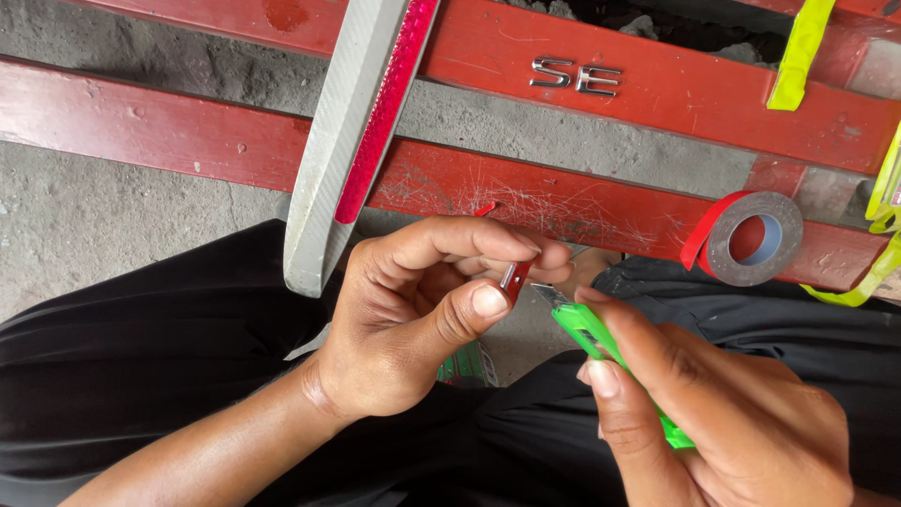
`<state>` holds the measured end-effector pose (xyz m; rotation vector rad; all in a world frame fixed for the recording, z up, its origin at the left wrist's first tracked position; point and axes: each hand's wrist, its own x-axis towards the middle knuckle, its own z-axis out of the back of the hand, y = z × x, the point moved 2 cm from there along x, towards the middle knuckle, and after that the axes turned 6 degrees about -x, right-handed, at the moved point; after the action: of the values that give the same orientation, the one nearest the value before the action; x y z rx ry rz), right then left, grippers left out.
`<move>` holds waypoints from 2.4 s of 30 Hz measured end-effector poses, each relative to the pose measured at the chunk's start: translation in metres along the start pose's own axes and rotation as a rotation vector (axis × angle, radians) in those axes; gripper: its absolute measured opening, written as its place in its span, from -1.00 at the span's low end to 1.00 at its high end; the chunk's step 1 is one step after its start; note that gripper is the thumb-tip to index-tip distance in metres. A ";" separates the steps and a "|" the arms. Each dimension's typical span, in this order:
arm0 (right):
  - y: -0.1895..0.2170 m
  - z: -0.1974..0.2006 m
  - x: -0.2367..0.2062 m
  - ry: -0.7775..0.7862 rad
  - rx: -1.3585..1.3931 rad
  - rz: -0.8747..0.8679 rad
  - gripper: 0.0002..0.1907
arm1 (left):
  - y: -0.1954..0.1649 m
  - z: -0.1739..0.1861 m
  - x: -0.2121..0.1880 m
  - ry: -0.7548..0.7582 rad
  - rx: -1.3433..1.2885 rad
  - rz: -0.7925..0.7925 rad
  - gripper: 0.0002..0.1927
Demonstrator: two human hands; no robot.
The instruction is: The person sits on the ground with a red metal truck bed rail across their lap and applies red tape along the rail. They use a green utility knife to cut tape pieces from the roll and trim the applied tape, pressing the tape down along the rail by hand.
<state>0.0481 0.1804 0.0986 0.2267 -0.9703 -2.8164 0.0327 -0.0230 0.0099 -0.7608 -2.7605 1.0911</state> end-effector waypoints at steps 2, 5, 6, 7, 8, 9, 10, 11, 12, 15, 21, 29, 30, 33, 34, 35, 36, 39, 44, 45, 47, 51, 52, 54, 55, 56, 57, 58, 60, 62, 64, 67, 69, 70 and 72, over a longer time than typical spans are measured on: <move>0.001 0.000 -0.001 0.011 0.007 -0.012 -0.63 | 0.000 0.000 0.000 0.006 -0.019 -0.008 -0.81; 0.001 -0.001 -0.001 -0.010 0.021 0.013 -0.64 | 0.001 -0.001 0.000 0.015 -0.038 -0.013 -0.82; 0.000 -0.001 -0.001 -0.004 0.023 0.014 -0.64 | 0.001 -0.001 0.000 0.017 -0.040 -0.013 -0.82; -0.001 -0.001 0.000 0.002 0.025 0.015 -0.63 | 0.001 -0.001 0.000 0.019 -0.036 -0.012 -0.82; -0.001 -0.001 0.001 -0.006 0.038 0.035 -0.63 | 0.001 -0.001 0.001 0.020 -0.036 -0.012 -0.82; -0.002 -0.002 0.001 -0.014 0.051 0.056 -0.63 | 0.001 -0.001 0.001 0.021 -0.036 -0.011 -0.82; -0.002 -0.002 0.002 -0.023 0.063 0.077 -0.64 | 0.001 -0.001 0.001 0.021 -0.040 -0.011 -0.82; -0.002 -0.002 0.002 -0.021 0.068 0.067 -0.63 | 0.002 -0.001 0.001 0.020 -0.040 -0.011 -0.82; -0.002 -0.002 0.001 -0.020 0.074 0.057 -0.63 | 0.002 -0.001 0.002 0.019 -0.040 -0.011 -0.82; -0.001 -0.002 0.000 -0.029 0.060 0.050 -0.64 | 0.002 -0.001 0.001 0.016 -0.036 -0.015 -0.82; -0.003 -0.003 -0.001 -0.032 0.058 0.022 -0.64 | 0.002 -0.001 0.001 0.019 -0.035 -0.020 -0.82; -0.009 -0.004 -0.006 -0.018 0.094 0.019 -0.63 | -0.004 -0.001 0.004 0.002 0.164 -0.050 -0.81; -0.010 -0.003 -0.006 -0.001 0.095 0.034 -0.62 | -0.005 -0.001 0.003 0.002 0.226 -0.056 -0.81; -0.012 -0.002 -0.008 0.011 0.091 0.068 -0.61 | -0.007 -0.002 0.004 0.009 0.379 -0.075 -0.80; -0.013 -0.002 -0.009 0.007 0.088 0.078 -0.61 | -0.007 -0.002 0.004 0.011 0.381 -0.080 -0.81; -0.013 -0.002 -0.009 0.020 0.083 0.083 -0.61 | -0.007 -0.002 0.004 0.010 0.381 -0.082 -0.81; -0.014 -0.002 -0.010 0.032 0.077 0.088 -0.61 | -0.007 -0.002 0.004 0.010 0.380 -0.084 -0.81; -0.018 -0.001 -0.010 0.048 0.077 0.114 -0.62 | -0.005 -0.003 0.004 0.008 0.365 -0.080 -0.80; -0.021 -0.004 -0.011 0.035 0.079 0.169 -0.65 | 0.000 -0.003 0.003 0.009 0.234 -0.064 -0.80; -0.021 -0.004 -0.011 0.043 0.056 0.178 -0.66 | 0.001 -0.003 0.003 0.010 0.209 -0.061 -0.80; -0.020 -0.004 -0.011 0.027 -0.011 0.216 -0.65 | 0.002 -0.003 0.003 0.012 0.215 -0.059 -0.80; -0.014 0.001 -0.012 0.021 -0.206 0.278 -0.59 | 0.002 -0.004 0.005 0.012 0.273 -0.059 -0.80; -0.013 0.002 -0.011 0.040 -0.257 0.278 -0.57 | 0.002 -0.004 0.006 0.013 0.285 -0.059 -0.81; -0.011 0.002 -0.008 0.024 -0.397 0.341 -0.52 | 0.003 -0.004 0.009 0.005 0.350 -0.046 -0.79; -0.010 0.002 -0.006 0.014 -0.467 0.371 -0.49 | 0.003 -0.003 0.011 -0.004 0.401 -0.033 -0.78; -0.009 0.002 -0.005 -0.016 -0.472 0.376 -0.49 | 0.003 -0.003 0.012 -0.013 0.452 -0.020 -0.76; -0.008 0.004 -0.004 -0.046 -0.477 0.381 -0.49 | 0.004 -0.003 0.013 -0.017 0.467 -0.023 -0.76; -0.007 0.005 -0.003 -0.076 -0.483 0.385 -0.49 | 0.004 -0.003 0.014 -0.021 0.482 -0.026 -0.76; -0.007 0.006 -0.001 -0.099 -0.509 0.402 -0.50 | 0.005 -0.004 0.014 -0.027 0.471 -0.022 -0.76; -0.008 0.007 -0.001 -0.107 -0.544 0.423 -0.50 | 0.006 -0.005 0.013 -0.034 0.421 -0.009 -0.76; -0.010 0.008 0.000 -0.101 -0.586 0.449 -0.49 | 0.008 -0.006 0.013 -0.051 0.354 0.021 -0.76; -0.010 0.013 -0.001 -0.089 -0.636 0.457 -0.44 | 0.010 -0.008 0.012 -0.075 0.211 0.049 -0.74; -0.009 0.014 -0.001 -0.074 -0.663 0.471 -0.46 | 0.010 -0.008 0.011 -0.100 0.164 0.082 -0.73; -0.008 0.015 -0.001 -0.064 -0.678 0.478 -0.47 | 0.009 -0.008 0.010 -0.114 0.172 0.108 -0.73; -0.006 0.017 -0.002 -0.044 -0.709 0.494 -0.49 | 0.008 -0.007 0.008 -0.142 0.185 0.151 -0.72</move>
<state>0.0462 0.1955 0.1086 -0.1456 0.0241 -2.4982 0.0303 -0.0098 0.0094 -0.9114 -2.6988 1.4589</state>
